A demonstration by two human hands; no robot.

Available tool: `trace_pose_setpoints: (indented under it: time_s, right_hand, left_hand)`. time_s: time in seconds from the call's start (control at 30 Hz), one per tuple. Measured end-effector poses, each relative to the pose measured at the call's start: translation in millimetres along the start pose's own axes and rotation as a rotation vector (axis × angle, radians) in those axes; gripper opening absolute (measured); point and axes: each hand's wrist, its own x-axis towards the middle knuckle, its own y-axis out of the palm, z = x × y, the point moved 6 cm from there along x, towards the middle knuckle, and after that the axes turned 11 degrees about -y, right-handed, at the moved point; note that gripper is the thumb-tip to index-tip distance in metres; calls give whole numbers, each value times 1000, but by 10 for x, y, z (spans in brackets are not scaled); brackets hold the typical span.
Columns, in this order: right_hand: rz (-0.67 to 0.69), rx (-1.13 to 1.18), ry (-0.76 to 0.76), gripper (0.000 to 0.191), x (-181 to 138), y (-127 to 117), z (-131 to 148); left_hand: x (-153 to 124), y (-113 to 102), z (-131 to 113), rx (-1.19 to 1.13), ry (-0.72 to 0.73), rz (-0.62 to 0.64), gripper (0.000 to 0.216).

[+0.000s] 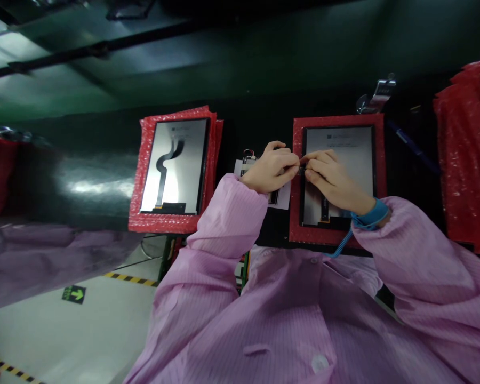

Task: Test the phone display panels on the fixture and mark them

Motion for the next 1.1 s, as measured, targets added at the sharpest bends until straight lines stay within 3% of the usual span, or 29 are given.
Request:
trace_pose_setpoints:
  time_s: [1.1]
  right_hand:
    - [33, 92, -13, 28, 20, -48, 24]
  left_hand:
    - [-25, -26, -10, 6, 5, -21, 25]
